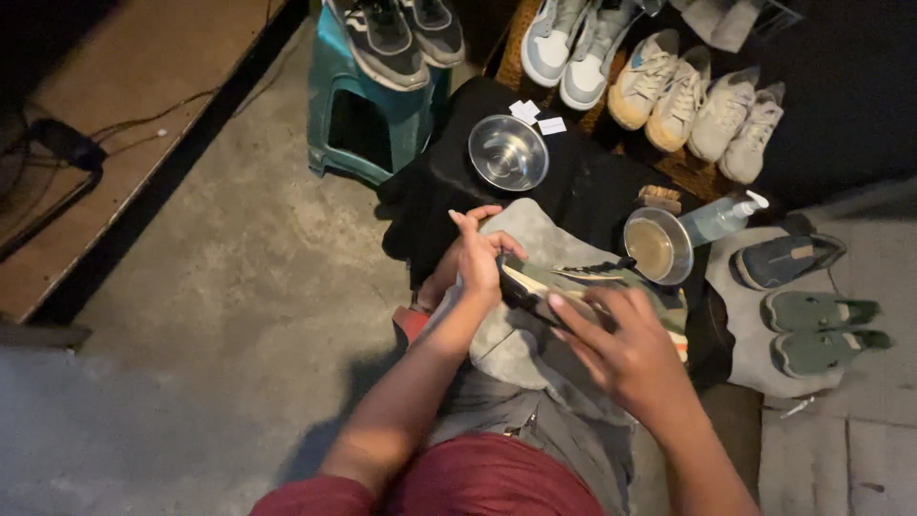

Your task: The person scrubs a green sneaker with a brush dipped in soapy water, focusing on the midsole and upper. They repeatedly dip the brush and continue scrubbing different areas of the shoe.

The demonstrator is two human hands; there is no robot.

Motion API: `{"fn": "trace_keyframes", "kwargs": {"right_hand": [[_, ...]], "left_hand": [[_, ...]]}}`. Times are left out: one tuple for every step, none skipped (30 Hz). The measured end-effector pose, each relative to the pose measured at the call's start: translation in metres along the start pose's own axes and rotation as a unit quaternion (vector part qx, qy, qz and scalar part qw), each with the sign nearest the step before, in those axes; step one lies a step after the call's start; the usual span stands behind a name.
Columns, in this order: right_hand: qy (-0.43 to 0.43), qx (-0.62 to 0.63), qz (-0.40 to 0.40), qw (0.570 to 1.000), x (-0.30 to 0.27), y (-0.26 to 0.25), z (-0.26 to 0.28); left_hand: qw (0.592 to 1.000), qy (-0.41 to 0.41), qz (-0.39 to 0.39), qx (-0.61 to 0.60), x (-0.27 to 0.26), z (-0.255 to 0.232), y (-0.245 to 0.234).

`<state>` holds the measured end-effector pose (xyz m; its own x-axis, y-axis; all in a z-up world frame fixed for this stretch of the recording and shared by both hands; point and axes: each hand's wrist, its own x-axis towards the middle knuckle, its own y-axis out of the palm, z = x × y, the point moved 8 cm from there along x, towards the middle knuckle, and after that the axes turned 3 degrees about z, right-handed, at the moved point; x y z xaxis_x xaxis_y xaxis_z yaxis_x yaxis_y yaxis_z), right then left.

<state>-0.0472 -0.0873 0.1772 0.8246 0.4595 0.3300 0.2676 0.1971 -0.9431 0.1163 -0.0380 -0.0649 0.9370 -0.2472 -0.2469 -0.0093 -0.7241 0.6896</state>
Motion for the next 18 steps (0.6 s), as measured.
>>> {"fn": "trace_keyframes", "kwargs": {"right_hand": [[-0.004, 0.002, 0.003, 1.000, 0.000, -0.002, 0.003], [-0.004, -0.007, 0.019, 1.000, 0.000, -0.003, 0.006], [-0.002, -0.018, 0.032, 0.999, -0.001, -0.005, 0.008], [-0.003, -0.018, 0.032, 0.999, 0.007, 0.005, 0.007], [-0.026, -0.036, 0.012, 0.999, 0.012, 0.011, 0.010], [-0.048, -0.054, -0.008, 0.997, 0.018, 0.016, 0.013], [-0.045, -0.056, -0.013, 0.997, 0.026, 0.025, 0.013], [-0.061, -0.083, -0.021, 0.994, 0.035, 0.035, 0.015], [-0.075, -0.111, -0.027, 0.991, 0.042, 0.044, 0.016], [-0.071, -0.113, -0.032, 0.991, 0.049, 0.052, 0.015], [-0.065, -0.092, -0.035, 0.993, 0.056, 0.059, 0.014], [-0.059, -0.070, -0.039, 0.995, 0.063, 0.068, 0.012], [-0.056, -0.073, -0.034, 0.995, 0.060, 0.062, 0.012], [-0.051, -0.045, -0.026, 0.997, 0.058, 0.057, 0.011], [-0.055, -0.015, -0.020, 0.998, 0.061, 0.053, 0.010], [-0.062, -0.015, -0.016, 0.998, 0.053, 0.038, 0.013], [-0.036, 0.002, 0.001, 0.999, 0.044, 0.026, 0.013], [-0.009, 0.019, 0.019, 1.000, 0.035, 0.014, 0.013]], "left_hand": [[1.000, 0.001, -0.004, -0.002, -0.007, -0.011, 0.005], [0.999, -0.013, -0.029, -0.021, -0.014, -0.018, 0.007], [0.998, -0.027, -0.051, -0.039, -0.021, -0.027, 0.011], [0.998, -0.025, -0.052, -0.039, -0.005, -0.007, 0.000], [0.999, -0.021, -0.048, -0.007, 0.009, 0.013, -0.010], [0.999, -0.017, -0.045, 0.026, 0.023, 0.032, -0.019], [0.999, -0.016, -0.040, 0.030, 0.019, 0.025, -0.018], [0.994, -0.023, -0.056, 0.093, 0.015, 0.017, -0.020], [0.985, -0.030, -0.070, 0.156, 0.011, 0.010, -0.021], [0.985, -0.029, -0.065, 0.160, 0.015, 0.014, -0.023], [0.993, -0.044, -0.058, 0.095, 0.018, 0.022, -0.023], [0.996, -0.060, -0.052, 0.029, 0.022, 0.030, -0.024], [0.996, -0.065, -0.050, 0.026, 0.018, 0.026, -0.021], [0.994, -0.058, -0.042, 0.078, 0.014, 0.019, -0.020], [0.990, -0.042, -0.041, 0.127, 0.015, 0.006, -0.021], [0.991, -0.040, -0.046, 0.121, 0.012, 0.002, -0.015], [0.991, -0.024, -0.051, 0.121, 0.006, -0.004, -0.011], [0.991, -0.008, -0.057, 0.122, 0.000, -0.009, -0.008]]}}
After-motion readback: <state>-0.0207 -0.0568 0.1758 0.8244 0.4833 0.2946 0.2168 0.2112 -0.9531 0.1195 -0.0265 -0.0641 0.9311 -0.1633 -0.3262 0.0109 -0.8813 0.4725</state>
